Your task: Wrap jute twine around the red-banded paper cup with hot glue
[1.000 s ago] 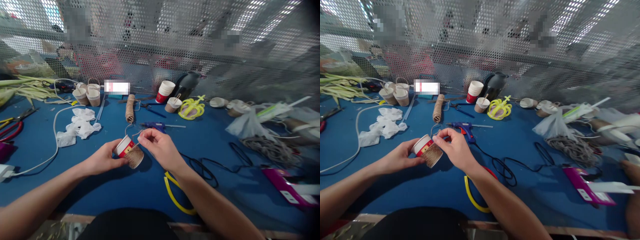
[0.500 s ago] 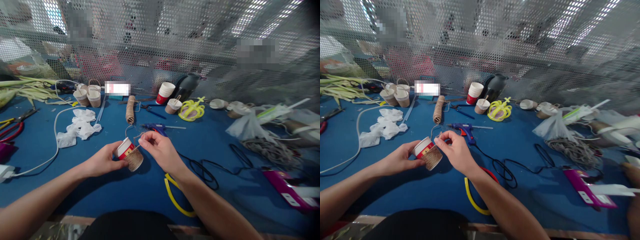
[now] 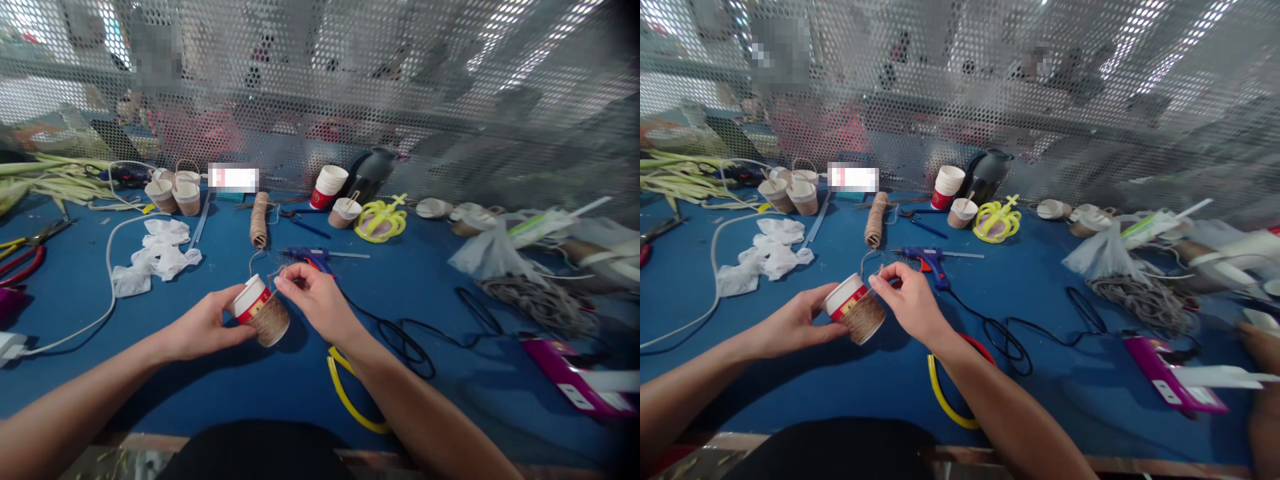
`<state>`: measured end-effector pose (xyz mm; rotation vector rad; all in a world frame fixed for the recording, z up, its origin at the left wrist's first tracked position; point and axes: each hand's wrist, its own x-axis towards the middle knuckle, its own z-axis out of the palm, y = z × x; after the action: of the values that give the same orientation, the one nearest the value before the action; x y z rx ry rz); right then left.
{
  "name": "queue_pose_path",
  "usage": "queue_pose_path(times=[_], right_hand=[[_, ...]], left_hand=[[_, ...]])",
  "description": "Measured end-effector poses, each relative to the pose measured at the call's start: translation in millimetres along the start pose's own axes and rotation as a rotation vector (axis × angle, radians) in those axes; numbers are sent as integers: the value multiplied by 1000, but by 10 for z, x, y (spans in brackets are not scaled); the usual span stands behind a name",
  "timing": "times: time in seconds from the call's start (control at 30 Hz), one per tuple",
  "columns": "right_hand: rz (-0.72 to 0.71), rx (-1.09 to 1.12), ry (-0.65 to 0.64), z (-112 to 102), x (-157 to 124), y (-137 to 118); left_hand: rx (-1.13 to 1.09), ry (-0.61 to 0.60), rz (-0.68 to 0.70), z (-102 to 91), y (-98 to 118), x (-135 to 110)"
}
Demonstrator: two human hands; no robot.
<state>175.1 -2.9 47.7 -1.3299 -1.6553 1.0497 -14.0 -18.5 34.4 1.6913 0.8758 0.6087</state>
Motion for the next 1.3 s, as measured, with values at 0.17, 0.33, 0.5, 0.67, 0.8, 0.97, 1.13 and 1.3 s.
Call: queue_pose_path(times=[0.17, 0.33, 0.5, 0.67, 0.8, 0.97, 1.13, 1.3], right_hand=[[7, 21, -11, 19, 3, 23], [18, 47, -27, 37, 0, 38], [32, 60, -50, 42, -7, 47], [46, 87, -65, 65, -9, 74], [58, 82, -54, 91, 7, 111], [32, 52, -100, 61, 14, 76], [58, 110, -268, -6, -42, 1], [29, 165, -399, -22, -93, 68]], left_hand=[[-4, 4, 17, -2, -15, -10], [19, 8, 18, -5, -27, -14], [38, 16, 31, -10, -41, -23], [8, 21, 47, -2, -54, -25], [-80, 14, 39, -5, -51, -21], [-257, 61, -8, -39, -27, -1], [-402, 109, -1, -51, -26, 22], [-471, 133, -17, -41, -74, 34]])
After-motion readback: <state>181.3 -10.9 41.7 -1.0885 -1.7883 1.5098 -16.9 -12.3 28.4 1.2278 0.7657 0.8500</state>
